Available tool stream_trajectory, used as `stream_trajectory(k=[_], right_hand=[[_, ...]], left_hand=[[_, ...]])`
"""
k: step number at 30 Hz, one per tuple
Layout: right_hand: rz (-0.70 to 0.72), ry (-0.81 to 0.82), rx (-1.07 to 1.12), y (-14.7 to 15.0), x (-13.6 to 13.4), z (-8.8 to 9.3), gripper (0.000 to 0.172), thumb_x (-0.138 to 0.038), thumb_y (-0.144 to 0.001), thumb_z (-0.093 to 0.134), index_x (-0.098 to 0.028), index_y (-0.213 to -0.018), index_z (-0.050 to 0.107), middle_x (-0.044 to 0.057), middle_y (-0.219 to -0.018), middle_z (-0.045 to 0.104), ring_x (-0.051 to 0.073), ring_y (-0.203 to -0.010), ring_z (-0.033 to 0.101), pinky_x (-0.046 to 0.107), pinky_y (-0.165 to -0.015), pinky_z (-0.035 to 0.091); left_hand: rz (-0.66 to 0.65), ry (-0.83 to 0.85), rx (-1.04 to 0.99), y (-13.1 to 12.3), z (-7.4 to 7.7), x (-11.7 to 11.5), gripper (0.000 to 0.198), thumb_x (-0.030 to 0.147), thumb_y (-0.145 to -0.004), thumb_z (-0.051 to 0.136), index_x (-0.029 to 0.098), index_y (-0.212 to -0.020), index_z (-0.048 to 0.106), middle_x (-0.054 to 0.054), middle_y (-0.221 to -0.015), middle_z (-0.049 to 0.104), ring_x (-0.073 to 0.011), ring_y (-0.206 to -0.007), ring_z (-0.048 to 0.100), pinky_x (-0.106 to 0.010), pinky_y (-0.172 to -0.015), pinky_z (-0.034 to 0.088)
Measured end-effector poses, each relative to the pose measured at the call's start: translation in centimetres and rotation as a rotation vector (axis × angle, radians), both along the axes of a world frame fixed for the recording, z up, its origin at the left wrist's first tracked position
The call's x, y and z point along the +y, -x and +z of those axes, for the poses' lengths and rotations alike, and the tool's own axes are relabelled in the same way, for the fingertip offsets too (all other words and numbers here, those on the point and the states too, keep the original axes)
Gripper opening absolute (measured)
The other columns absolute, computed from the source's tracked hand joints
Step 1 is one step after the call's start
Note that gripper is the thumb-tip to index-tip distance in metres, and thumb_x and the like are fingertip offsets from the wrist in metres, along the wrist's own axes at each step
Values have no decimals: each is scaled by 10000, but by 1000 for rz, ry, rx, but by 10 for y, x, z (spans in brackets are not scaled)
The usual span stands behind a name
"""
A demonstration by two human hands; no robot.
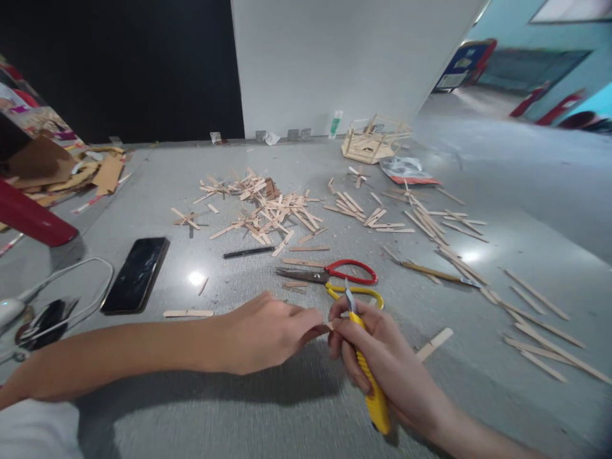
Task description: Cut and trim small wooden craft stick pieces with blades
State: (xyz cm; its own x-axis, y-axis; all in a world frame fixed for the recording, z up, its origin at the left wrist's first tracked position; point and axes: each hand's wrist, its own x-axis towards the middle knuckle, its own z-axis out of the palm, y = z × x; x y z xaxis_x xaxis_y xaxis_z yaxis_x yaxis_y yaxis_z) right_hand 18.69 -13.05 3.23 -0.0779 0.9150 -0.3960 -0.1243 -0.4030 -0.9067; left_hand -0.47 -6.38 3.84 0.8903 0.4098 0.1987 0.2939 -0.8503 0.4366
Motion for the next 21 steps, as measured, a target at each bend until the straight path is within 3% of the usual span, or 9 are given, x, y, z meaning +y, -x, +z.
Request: stream_trajectory(k=[4,10,14,17,21], right_hand=[[31,-43,-67,-1,-2,2,292,-475,-865,635,-214,-866,504,-37,-573,653,55,-292,422,168,-342,303],[-45,-139,-159,3,-11,11,339,-515,-883,657,-213,-870,503,-34,-602,646,41,-323,453,163,-368,352],[-91,-173,-188,6,-16,16,355,-537,-887,653,-216,-870,502,-33,-584,632,43,-329,442,173,-371,340],[-113,-197,-186,4,-16,16,352,-537,-899,642,-214,-890,502,-23,-594,640,46,-329,445,184,-379,337],[-135,-200,-172,2,-15,15,354,-535,-897,646,-214,-908,496,-24,-574,633,60,-324,449,204,-386,354]], left_hand=[[42,24,-13,0,0,-5,148,185,-1016,407,172,-970,546,-3,-723,647,-121,-541,561,-258,-583,413],[192,445,-181,-5,9,-9,46,180,-932,498,187,-888,508,31,-658,595,-84,-502,480,-210,-523,383],[278,632,-231,-6,17,-6,139,289,-1002,448,188,-917,490,16,-662,622,-94,-516,542,-206,-513,415],[317,638,-205,-4,23,-1,167,323,-1029,421,185,-967,492,4,-689,657,-107,-559,595,-205,-523,426],[273,502,-135,-2,29,3,238,278,-1012,445,174,-821,543,14,-640,631,-92,-534,564,-202,-529,417]])
